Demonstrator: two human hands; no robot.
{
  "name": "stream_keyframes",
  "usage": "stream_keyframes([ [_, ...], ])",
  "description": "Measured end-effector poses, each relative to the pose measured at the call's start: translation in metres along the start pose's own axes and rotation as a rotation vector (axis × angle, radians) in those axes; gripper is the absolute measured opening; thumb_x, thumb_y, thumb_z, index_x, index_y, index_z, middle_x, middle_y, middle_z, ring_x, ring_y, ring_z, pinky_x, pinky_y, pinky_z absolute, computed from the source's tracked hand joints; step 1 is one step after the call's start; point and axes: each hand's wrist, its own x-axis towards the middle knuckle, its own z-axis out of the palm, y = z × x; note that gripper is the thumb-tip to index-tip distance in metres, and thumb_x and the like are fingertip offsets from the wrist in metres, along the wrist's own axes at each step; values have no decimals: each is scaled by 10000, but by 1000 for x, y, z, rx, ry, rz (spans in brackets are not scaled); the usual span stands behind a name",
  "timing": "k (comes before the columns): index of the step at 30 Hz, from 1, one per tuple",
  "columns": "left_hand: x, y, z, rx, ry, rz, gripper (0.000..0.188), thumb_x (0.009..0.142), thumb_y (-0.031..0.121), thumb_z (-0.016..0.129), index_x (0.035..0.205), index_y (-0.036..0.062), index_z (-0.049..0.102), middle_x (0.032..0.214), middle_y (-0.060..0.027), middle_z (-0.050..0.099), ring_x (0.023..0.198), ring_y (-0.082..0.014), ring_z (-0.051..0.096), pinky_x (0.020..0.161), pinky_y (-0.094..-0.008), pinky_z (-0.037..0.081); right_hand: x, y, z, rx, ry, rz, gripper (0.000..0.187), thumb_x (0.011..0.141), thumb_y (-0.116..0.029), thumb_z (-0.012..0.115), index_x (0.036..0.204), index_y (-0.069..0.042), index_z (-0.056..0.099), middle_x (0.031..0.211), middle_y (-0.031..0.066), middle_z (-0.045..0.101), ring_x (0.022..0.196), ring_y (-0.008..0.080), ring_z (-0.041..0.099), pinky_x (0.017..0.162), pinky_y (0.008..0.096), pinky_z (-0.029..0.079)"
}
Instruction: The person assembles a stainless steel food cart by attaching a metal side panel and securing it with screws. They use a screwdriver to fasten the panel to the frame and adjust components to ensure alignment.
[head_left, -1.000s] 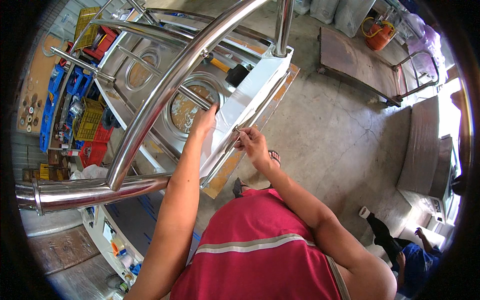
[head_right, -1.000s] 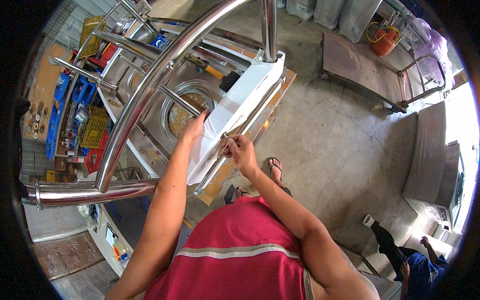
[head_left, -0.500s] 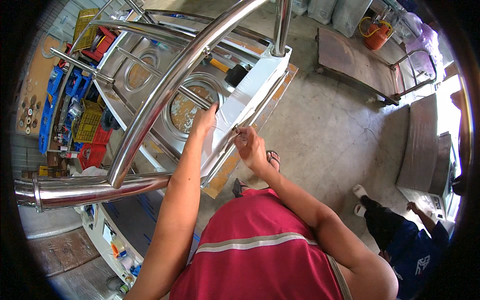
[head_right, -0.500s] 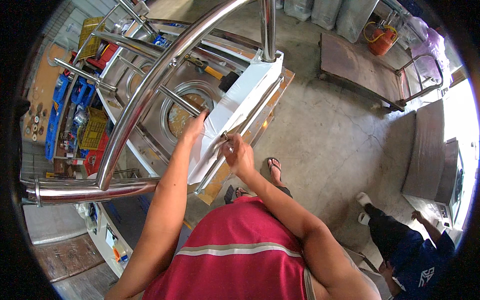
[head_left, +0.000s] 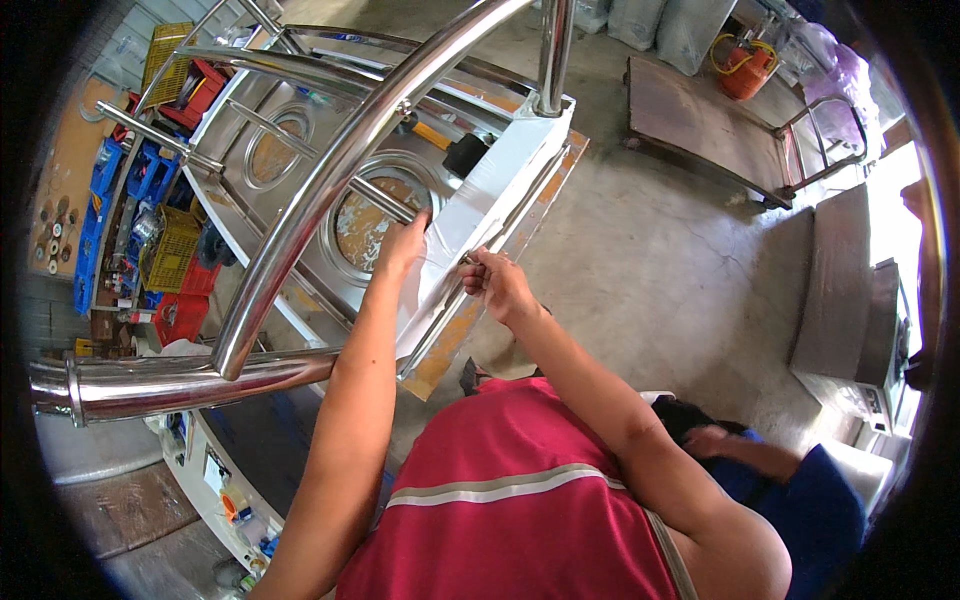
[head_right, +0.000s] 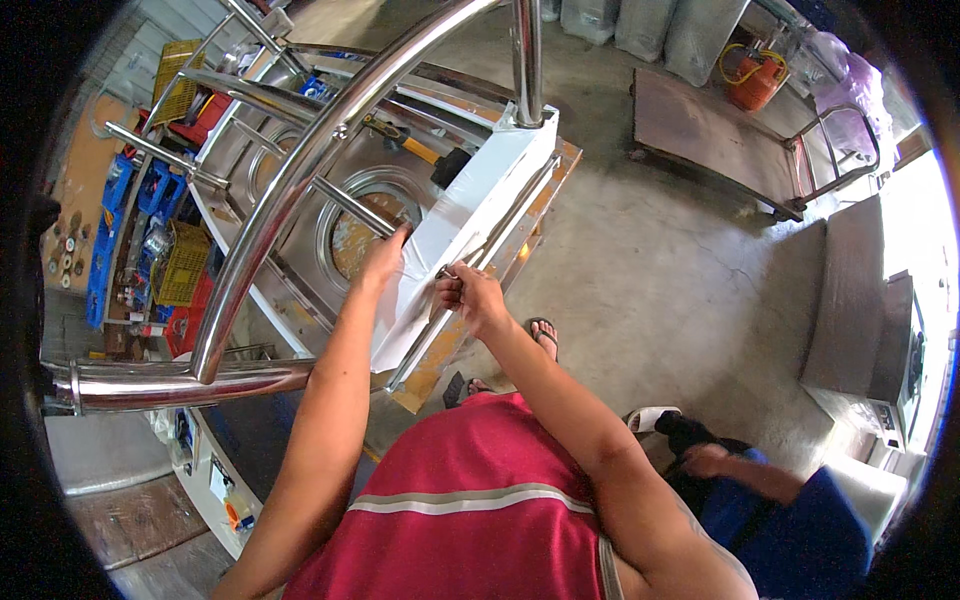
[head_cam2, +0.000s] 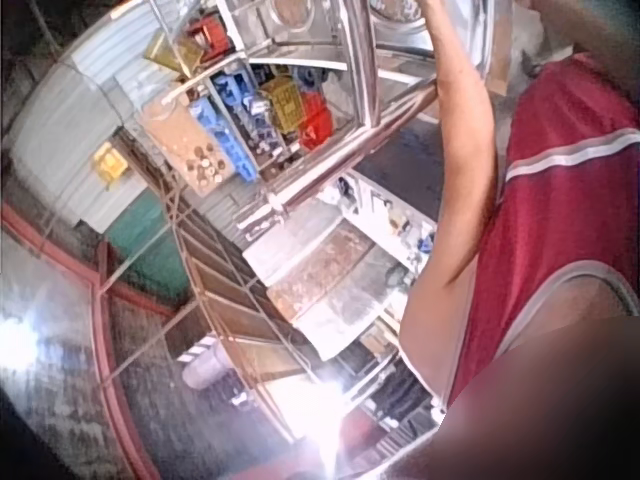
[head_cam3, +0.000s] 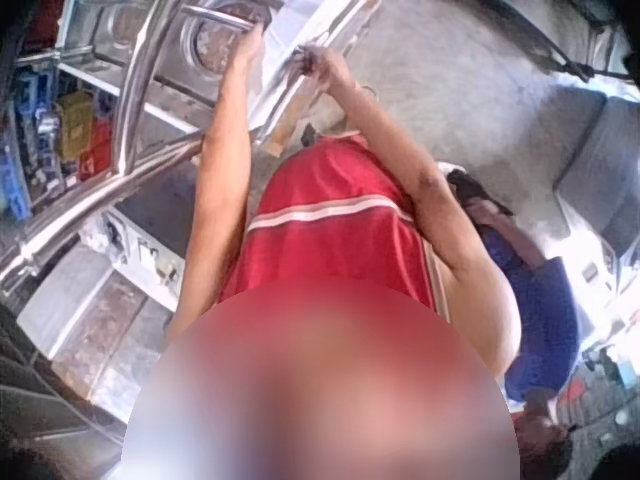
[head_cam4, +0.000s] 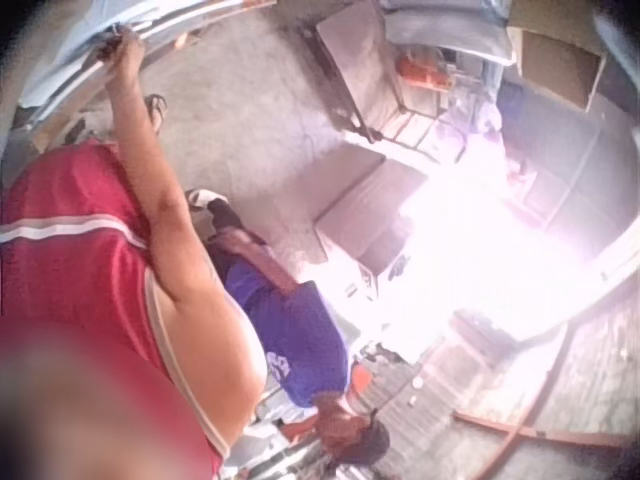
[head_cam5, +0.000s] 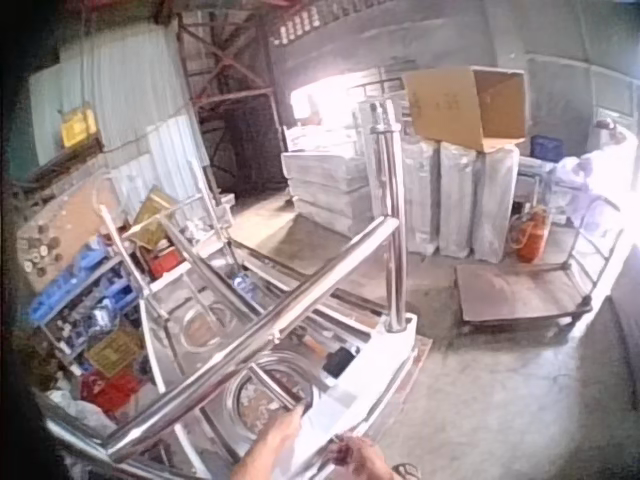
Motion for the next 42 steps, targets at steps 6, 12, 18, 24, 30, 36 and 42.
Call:
stream_keyframes([
  [6,-10,8,-1,30,14,-9,783,922,617,599,1215,-103,693,1225,-305,695,1202,-398,652,1013,-415,481,-6,-5,7,-287,94,-135,218,1044,-222,509,1106,-16,540,852,161,705,702,254,687,646,390,561],
  [12,3,-3,2,76,-26,-41,795,916,649,578,1157,-96,709,1175,-327,701,1183,-423,658,982,-448,496,9,-3,10,-287,122,-75,180,1032,-180,481,1082,-22,551,869,169,714,728,252,697,691,378,577],
  [18,18,-20,12,114,71,24,664,915,603,604,1184,7,719,1210,-324,675,1181,-493,631,997,-502,506,3,9,0,-655,242,-526,182,996,-103,467,1089,4,582,840,139,704,721,245,712,694,365,565],
  [24,21,-25,15,93,62,16,693,910,626,590,1073,-30,746,1074,-347,701,1111,-507,657,954,-514,519,9,2,-18,-633,128,-444,218,961,-164,587,1033,20,678,851,45,634,791,133,551,718,284,444],
  [30,17,-17,12,30,137,9,721,966,589,577,1078,-111,708,1095,-372,691,1136,-486,658,952,-496,515,9,8,-9,-589,57,-263,283,1011,-294,605,1071,-22,651,718,-34,493,586,74,422,518,258,336],
  [36,8,-4,9,-33,88,39,618,1006,473,588,1042,-134,695,1002,-323,721,988,-447,700,858,-474,509,5,8,-2,-545,73,-293,270,1029,-298,584,956,-42,626,686,-20,494,590,83,442,528,266,354],
  [42,3,-2,8,-68,41,-8,647,998,517,574,1096,-112,690,1050,-260,717,1007,-344,675,885,-423,497,14,16,-11,-1029,70,-609,412,1043,-371,496,1063,29,592,928,223,657,879,371,635,820,458,483],
])
